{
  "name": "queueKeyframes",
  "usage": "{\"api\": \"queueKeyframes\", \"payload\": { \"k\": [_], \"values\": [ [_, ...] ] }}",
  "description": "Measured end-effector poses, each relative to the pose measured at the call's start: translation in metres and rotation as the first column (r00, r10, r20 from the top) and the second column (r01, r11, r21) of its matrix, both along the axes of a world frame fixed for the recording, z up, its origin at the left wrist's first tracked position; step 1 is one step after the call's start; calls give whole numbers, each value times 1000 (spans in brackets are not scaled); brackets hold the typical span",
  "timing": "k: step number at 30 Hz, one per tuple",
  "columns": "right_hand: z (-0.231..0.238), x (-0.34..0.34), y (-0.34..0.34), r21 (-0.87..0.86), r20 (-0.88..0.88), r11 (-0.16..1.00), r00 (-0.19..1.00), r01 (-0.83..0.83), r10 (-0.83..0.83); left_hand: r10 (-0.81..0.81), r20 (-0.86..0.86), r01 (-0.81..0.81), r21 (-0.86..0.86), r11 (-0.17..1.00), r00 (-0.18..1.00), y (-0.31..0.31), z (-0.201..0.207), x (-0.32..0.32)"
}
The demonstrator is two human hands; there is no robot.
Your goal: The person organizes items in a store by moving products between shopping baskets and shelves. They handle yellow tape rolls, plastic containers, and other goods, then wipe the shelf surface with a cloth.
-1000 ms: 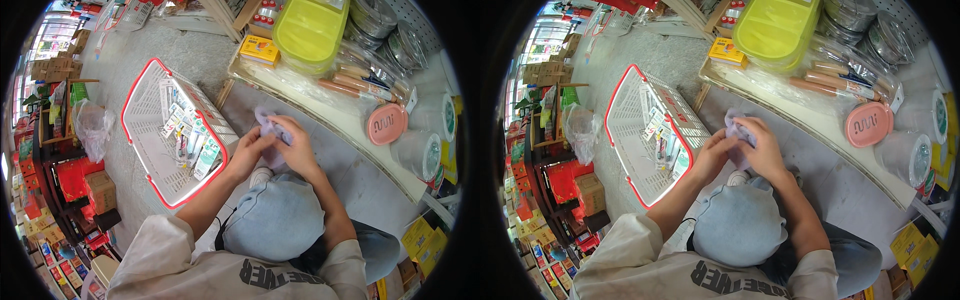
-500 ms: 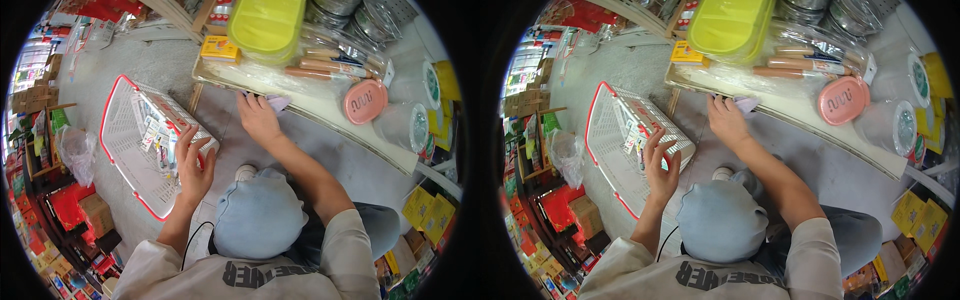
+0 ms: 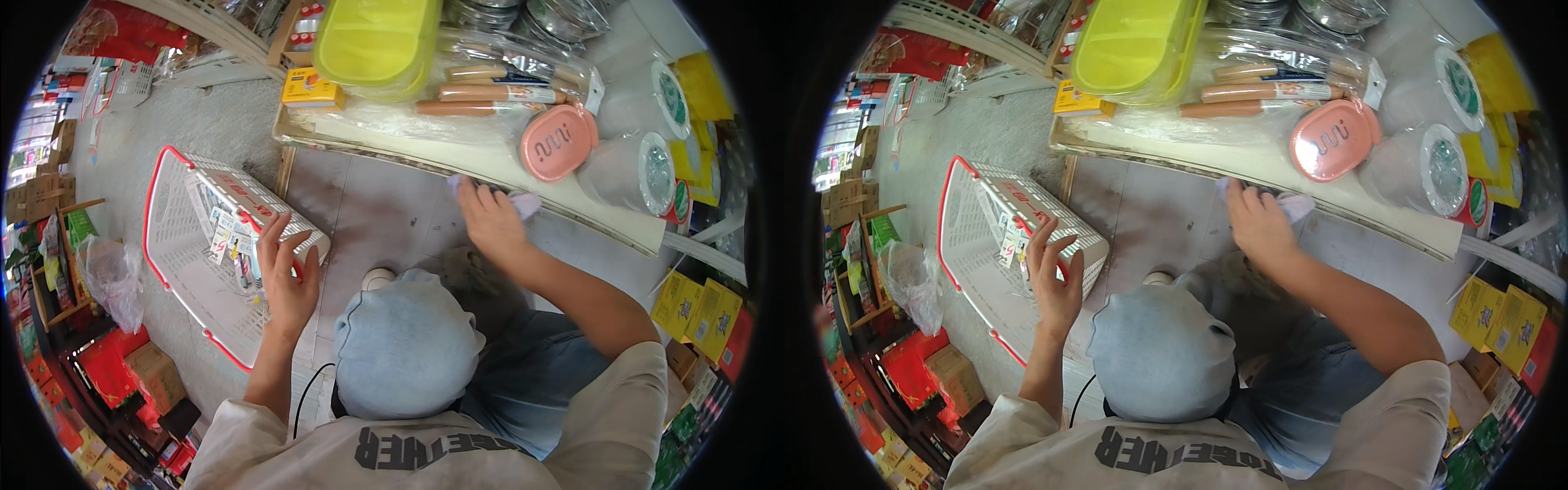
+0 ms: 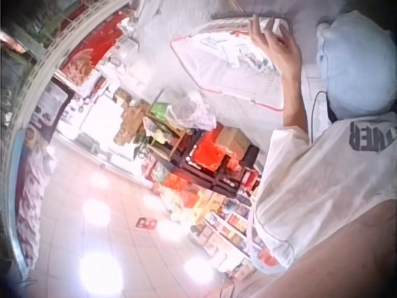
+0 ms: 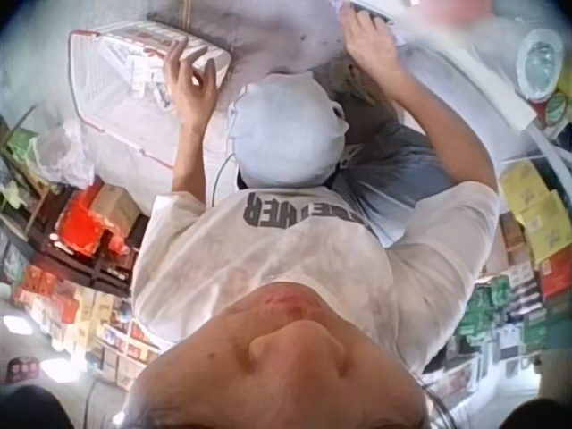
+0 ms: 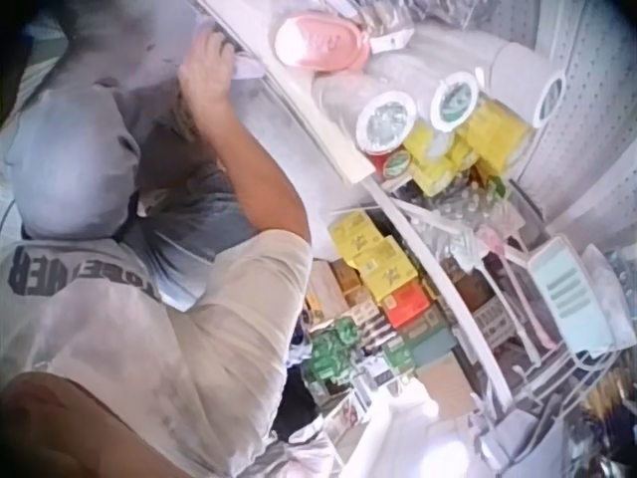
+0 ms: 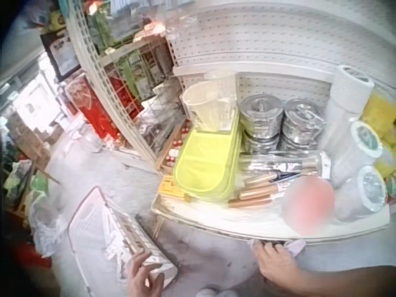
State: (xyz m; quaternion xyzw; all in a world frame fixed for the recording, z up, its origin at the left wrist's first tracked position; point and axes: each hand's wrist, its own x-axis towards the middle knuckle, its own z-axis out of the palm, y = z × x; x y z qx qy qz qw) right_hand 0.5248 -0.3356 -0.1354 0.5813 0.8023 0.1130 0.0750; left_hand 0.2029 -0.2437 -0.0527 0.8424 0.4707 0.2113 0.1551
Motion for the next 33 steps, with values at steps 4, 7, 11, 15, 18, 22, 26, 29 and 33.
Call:
{"api": "queueKeyframes", "payload": {
  "k": [4, 7, 11, 15, 18, 22, 26, 29, 33],
  "values": [
    [12, 53, -51, -167, 47, 981, 995, 95, -88, 3, -15, -4, -8, 1000, 1000, 0, 2, -1],
    [57, 62, -55, -524, 259, 782, 938, 337, -230, 2, -33, -2, -11, 1000, 999, -2, 3, -1],
    [68, 47, -51, -169, -90, 976, 984, 139, -155, 9, -30, -10, -23, 1000, 1000, -2, 5, 0],
    [47, -25, 12, 83, -286, 996, 957, -29, 52, 4, -20, -5, -36, 999, 1000, -2, 3, 0],
    [8, -80, 73, 201, -337, 972, 924, -119, 183, -9, -7, 9, -30, 1000, 1000, -1, 3, 2],
    [-18, -117, 118, 213, -243, 976, 966, -39, 91, -3, -15, 3, -23, 1000, 1000, 1, 6, -1],
    [-33, -123, 108, 182, -191, 983, 982, 26, 9, -1, -14, 1, -29, 1000, 1000, 0, 5, -3],
    [-19, -100, 83, 68, -77, 997, 997, 33, -28, -10, -2, 10, -37, 999, 1000, 2, 6, -3],
    [-8, -57, 43, -47, 59, 996, 995, 81, -78, -24, 15, 25, -49, 999, 1000, 2, 5, -3]
  ]
}}
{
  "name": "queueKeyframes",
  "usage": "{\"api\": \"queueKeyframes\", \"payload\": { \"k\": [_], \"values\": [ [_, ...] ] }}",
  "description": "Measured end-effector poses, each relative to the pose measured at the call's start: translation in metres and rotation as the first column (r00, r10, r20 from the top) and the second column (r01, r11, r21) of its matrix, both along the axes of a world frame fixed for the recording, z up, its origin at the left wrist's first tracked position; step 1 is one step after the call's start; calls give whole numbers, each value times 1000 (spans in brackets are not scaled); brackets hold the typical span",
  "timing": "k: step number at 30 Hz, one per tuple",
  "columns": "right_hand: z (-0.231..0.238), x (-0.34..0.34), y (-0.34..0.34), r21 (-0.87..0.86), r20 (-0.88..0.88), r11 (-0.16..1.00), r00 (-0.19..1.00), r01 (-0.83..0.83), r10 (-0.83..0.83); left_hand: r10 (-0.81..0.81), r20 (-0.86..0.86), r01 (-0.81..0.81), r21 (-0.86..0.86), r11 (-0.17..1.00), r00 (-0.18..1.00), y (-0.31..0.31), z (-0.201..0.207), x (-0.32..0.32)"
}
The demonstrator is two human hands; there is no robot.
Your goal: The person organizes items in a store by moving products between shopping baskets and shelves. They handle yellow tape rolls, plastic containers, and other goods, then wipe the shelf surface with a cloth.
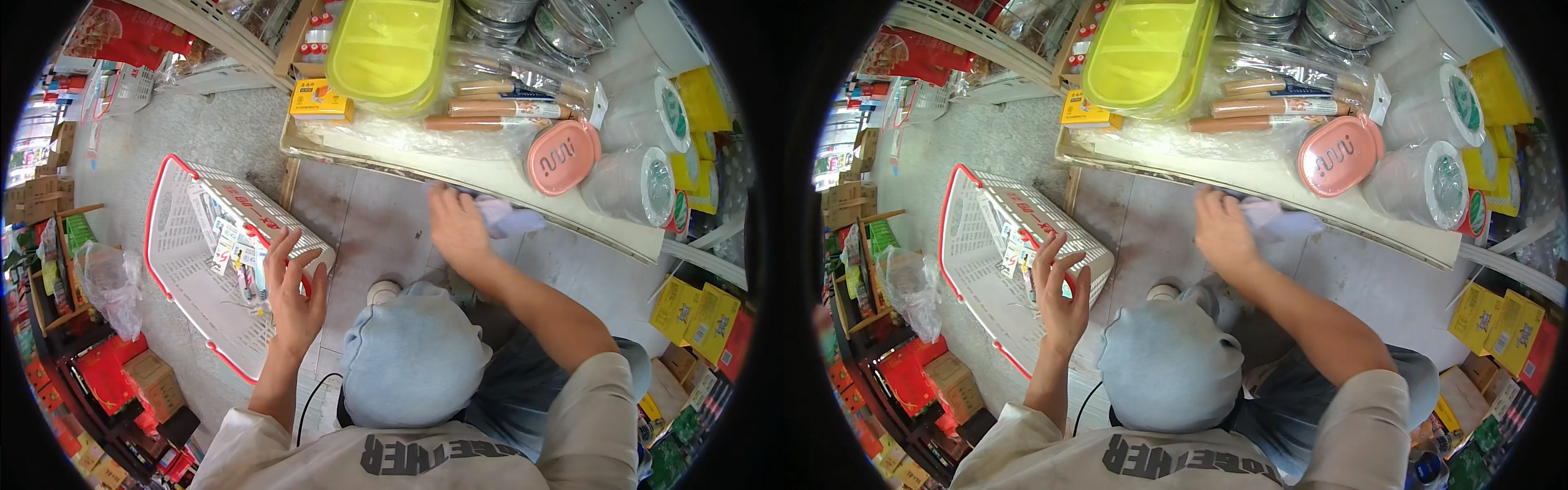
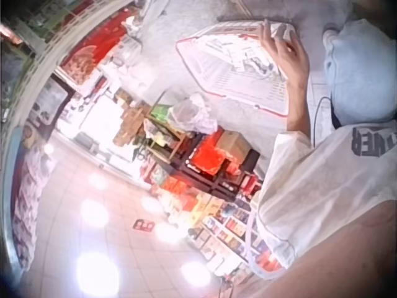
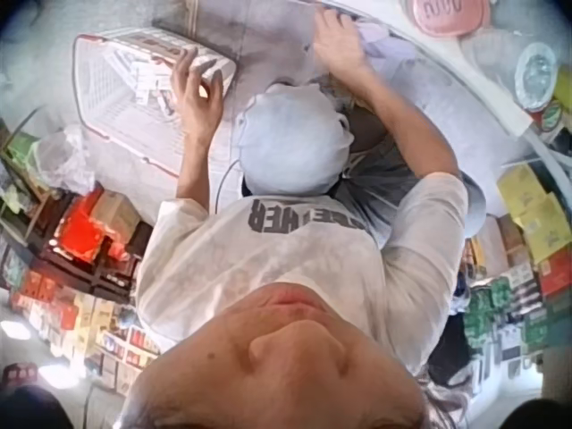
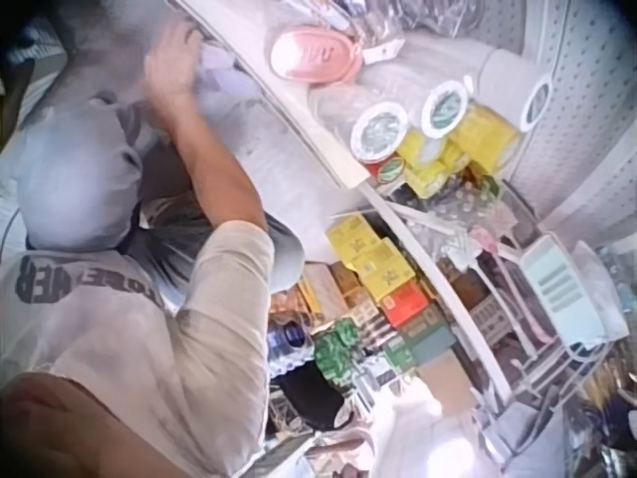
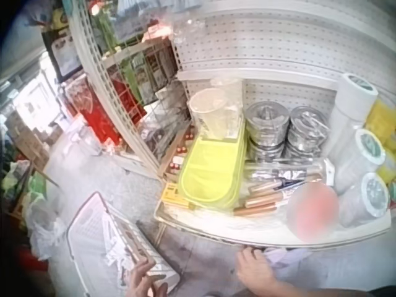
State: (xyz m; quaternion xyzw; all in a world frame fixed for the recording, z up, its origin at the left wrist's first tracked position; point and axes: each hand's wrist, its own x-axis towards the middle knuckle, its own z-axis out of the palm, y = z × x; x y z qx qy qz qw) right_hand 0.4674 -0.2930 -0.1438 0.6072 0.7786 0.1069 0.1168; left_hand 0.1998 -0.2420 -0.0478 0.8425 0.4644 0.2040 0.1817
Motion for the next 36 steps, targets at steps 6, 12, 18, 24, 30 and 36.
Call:
{"api": "queueKeyframes", "payload": {
  "k": [6, 12, 18, 24, 30, 36],
  "values": [
    [48, 27, -20, -170, -155, 966, 962, 197, -223, -5, 7, 5, -18, 1000, 1000, -1, 0, -1],
    [37, -30, 40, 324, -463, 944, 860, -61, 215, 2, 37, -1, -30, 1000, 999, 0, 0, 0],
    [-13, -56, 71, 273, -349, 958, 919, -87, 183, 9, 22, -9, -38, 999, 1000, 0, 1, -2],
    [-14, -52, 58, 227, -247, 972, 961, -64, 122, -7, 44, 9, -42, 999, 999, 0, -4, -6],
    [-6, 3, 6, 94, -141, 994, 987, -63, 76, -12, 22, 12, -25, 1000, 1000, -1, -3, -6],
    [4, 90, -70, -63, -103, 997, 994, -36, 30, -23, 42, 25, -39, 999, 999, 0, -2, -4]
  ]
}}
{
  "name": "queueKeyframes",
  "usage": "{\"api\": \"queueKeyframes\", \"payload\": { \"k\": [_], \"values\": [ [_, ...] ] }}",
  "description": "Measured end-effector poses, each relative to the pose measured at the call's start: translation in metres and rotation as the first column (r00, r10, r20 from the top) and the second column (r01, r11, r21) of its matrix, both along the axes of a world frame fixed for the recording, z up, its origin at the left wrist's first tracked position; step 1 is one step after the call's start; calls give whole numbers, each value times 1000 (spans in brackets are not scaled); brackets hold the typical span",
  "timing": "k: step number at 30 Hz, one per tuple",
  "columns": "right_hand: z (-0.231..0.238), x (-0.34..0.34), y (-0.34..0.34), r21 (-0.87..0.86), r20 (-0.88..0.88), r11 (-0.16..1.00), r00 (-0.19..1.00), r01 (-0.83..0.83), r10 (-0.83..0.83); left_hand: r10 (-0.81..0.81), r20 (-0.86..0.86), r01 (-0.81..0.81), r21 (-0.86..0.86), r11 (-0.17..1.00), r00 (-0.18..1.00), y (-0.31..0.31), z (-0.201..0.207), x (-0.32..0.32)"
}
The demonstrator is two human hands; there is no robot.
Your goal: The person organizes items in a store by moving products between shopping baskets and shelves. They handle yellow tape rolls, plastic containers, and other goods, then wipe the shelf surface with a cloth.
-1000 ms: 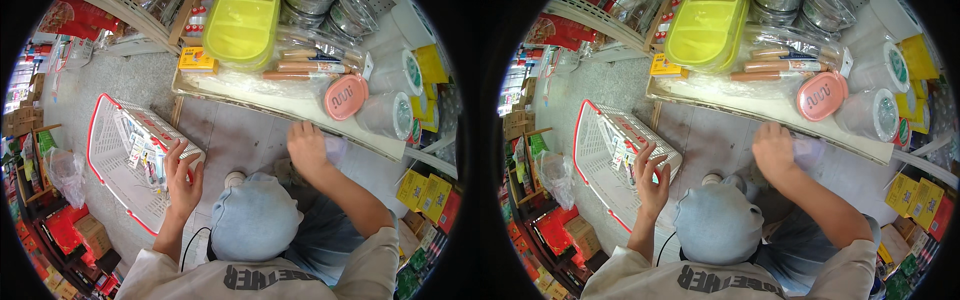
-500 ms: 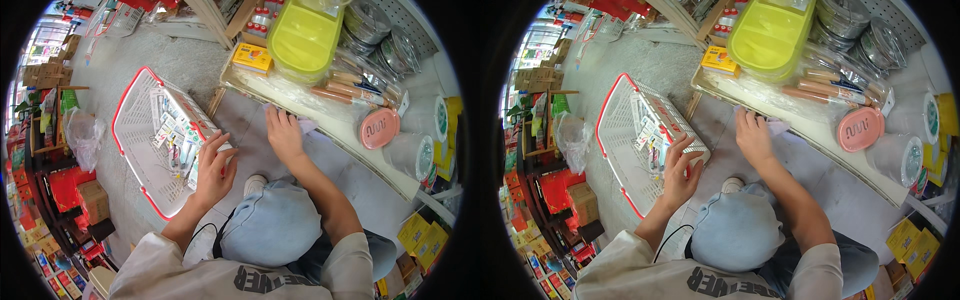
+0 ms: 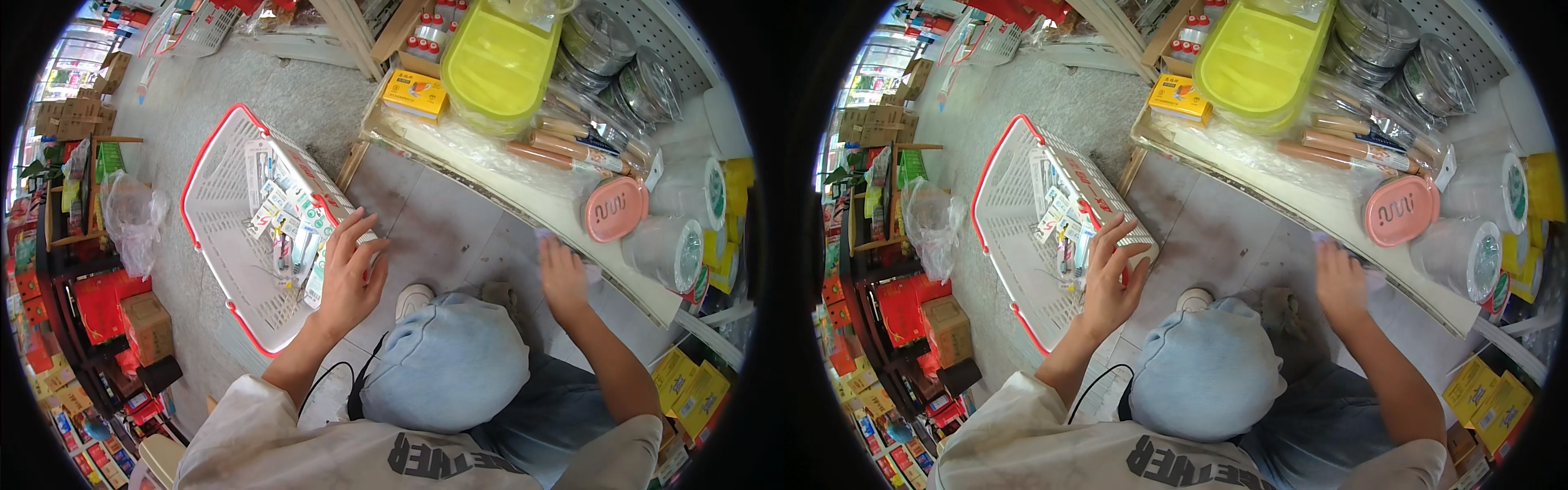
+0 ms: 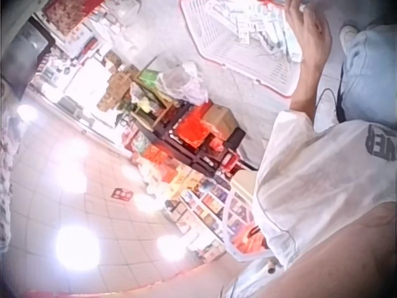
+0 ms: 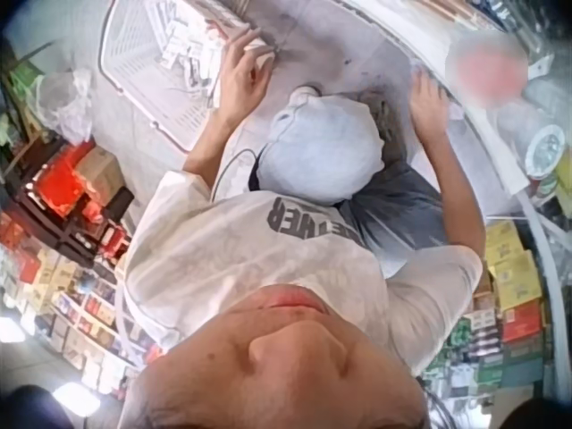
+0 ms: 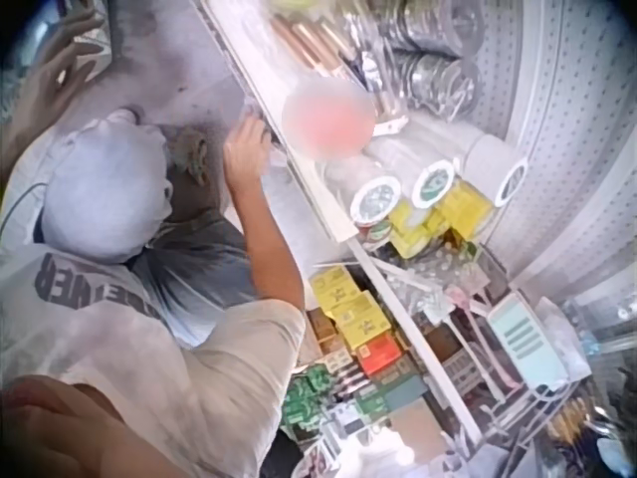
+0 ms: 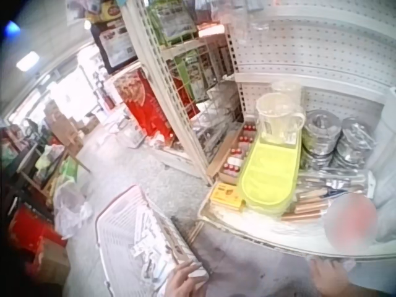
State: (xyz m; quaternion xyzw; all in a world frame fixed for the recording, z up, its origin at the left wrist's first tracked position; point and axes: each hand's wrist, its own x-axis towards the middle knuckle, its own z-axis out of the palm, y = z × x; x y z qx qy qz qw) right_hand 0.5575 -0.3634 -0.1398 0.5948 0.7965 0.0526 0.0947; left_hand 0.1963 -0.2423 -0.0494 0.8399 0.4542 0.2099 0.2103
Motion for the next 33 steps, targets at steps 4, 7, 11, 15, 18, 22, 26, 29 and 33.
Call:
{"api": "queueKeyframes", "payload": {
  "k": [4, 7, 11, 15, 18, 22, 26, 29, 33],
  "values": [
    [-1, 53, -47, -70, 97, 997, 995, 13, -6, -1, 2, 1, -5, 1000, 1000, 0, -2, -2],
    [14, 87, -69, -154, 109, 988, 994, 10, 7, -9, -27, 9, 10, 1000, 1000, 0, 2, -3],
    [18, 142, -120, -282, 155, 954, 986, 98, -56, -14, 137, 22, -60, 998, 991, -3, 13, 19],
    [24, 204, -174, -445, 273, 822, 929, 354, -251, 191, 408, -82, -270, 959, 893, 2, -13, 59],
    [45, 215, -180, -461, 214, 804, 926, 375, -310, 507, 508, -288, -449, 846, 696, 22, -60, 91],
    [76, 191, -161, -572, 139, 679, 870, 461, -473, 742, 559, -490, -561, 667, 370, 78, -110, 111],
    [89, 185, -157, -652, 14, 540, 720, 533, -694, 804, 568, -550, -620, 559, 178, 119, -128, 98],
    [84, 190, -164, -715, 46, 447, 674, 537, -737, 772, 631, -442, -672, 593, 76, 132, -140, 102],
    [78, 206, -165, -771, 21, 363, 590, 524, -807, 820, 571, -274, -795, 542, -34, 134, -135, 102]
  ]
}}
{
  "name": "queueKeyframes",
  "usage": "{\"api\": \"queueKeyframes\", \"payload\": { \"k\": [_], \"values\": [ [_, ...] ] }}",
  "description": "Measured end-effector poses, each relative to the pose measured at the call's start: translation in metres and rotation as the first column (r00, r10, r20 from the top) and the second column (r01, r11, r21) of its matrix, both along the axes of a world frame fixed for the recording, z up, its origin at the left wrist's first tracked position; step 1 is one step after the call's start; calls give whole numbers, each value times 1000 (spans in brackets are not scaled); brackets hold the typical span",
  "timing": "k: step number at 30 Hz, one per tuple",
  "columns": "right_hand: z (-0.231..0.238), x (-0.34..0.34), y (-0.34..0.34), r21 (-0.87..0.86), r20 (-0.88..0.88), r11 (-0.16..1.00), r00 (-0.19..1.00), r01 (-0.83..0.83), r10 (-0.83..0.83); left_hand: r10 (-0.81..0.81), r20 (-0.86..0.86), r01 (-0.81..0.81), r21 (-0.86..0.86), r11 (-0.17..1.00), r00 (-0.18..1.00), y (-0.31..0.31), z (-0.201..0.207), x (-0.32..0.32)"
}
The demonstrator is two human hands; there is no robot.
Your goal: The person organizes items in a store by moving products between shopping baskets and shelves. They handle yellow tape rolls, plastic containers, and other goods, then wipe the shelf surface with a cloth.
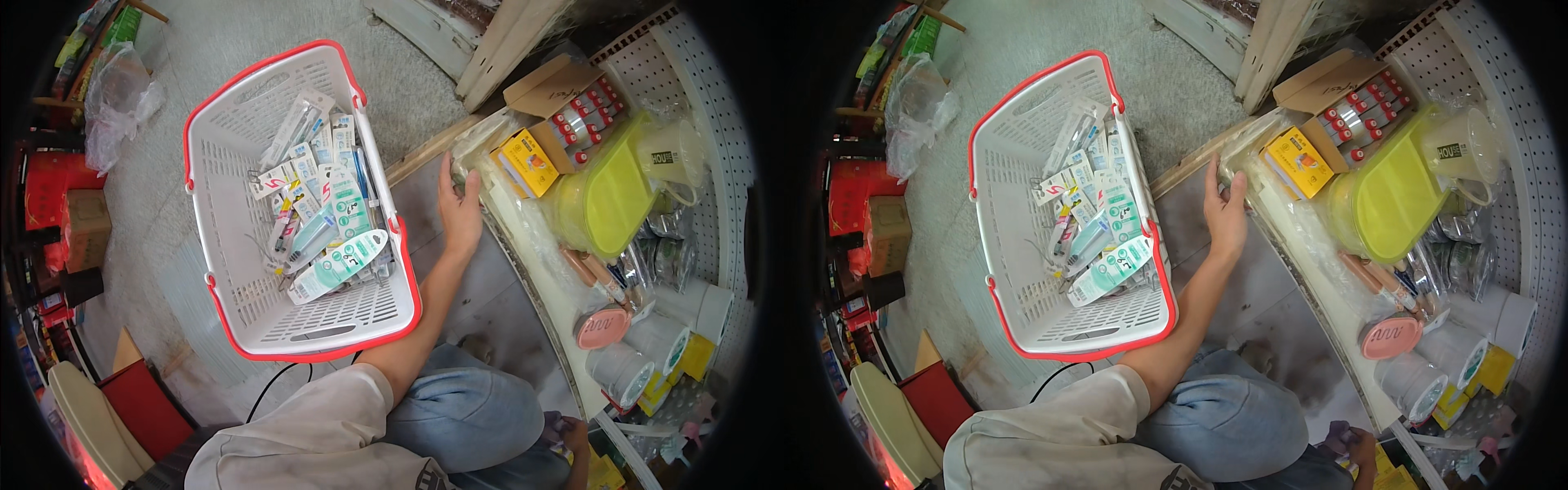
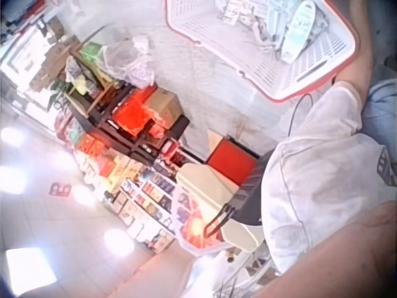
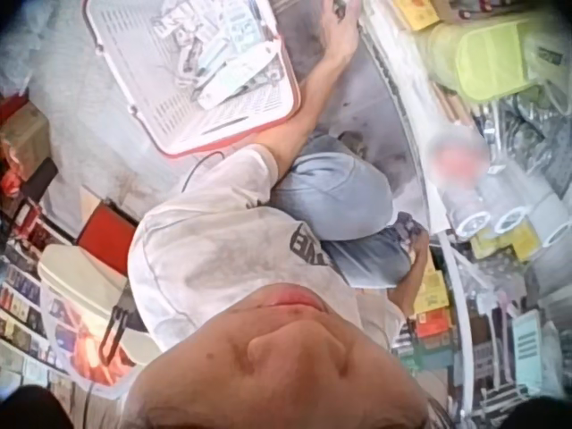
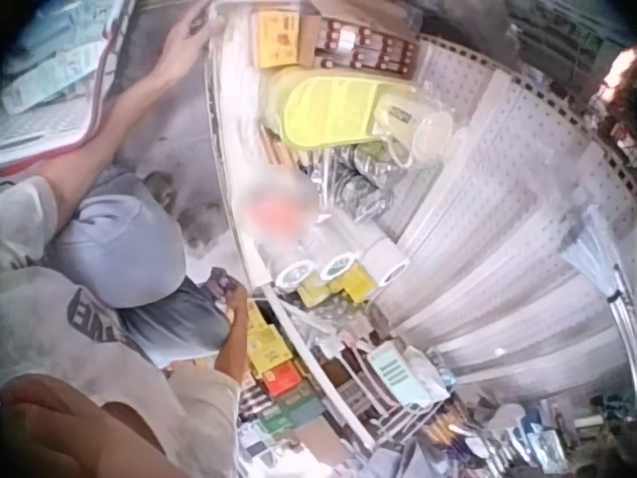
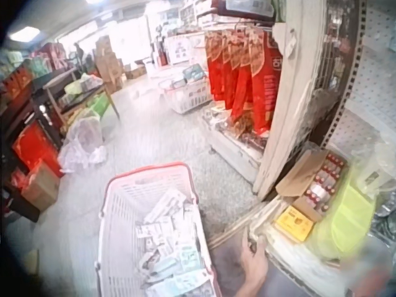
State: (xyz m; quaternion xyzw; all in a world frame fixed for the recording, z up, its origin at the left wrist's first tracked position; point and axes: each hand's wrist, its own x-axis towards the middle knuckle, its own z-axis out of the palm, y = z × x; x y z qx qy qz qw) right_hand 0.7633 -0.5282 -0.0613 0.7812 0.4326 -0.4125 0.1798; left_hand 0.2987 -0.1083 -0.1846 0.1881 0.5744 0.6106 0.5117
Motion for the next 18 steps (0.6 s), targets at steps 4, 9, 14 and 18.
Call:
{"api": "queueKeyframes", "payload": {
  "k": [4, 9, 14, 18],
  "values": [
    [-11, 18, -7, -3, -88, 991, 987, 133, -132, 32, 15, -32, -2, 999, 999, 3, -4, 3],
    [-14, 1, 17, -44, -83, 978, 975, 202, -205, 74, 27, -74, -5, 997, 997, 4, -7, 4],
    [-10, -6, 24, -81, -48, 962, 963, 262, -266, 84, 31, -83, -20, 996, 996, 5, -1, 8],
    [-8, -5, 26, -98, -92, 978, 976, 187, -196, 46, 89, -40, -59, 997, 995, 5, 5, 4]
  ]
}}
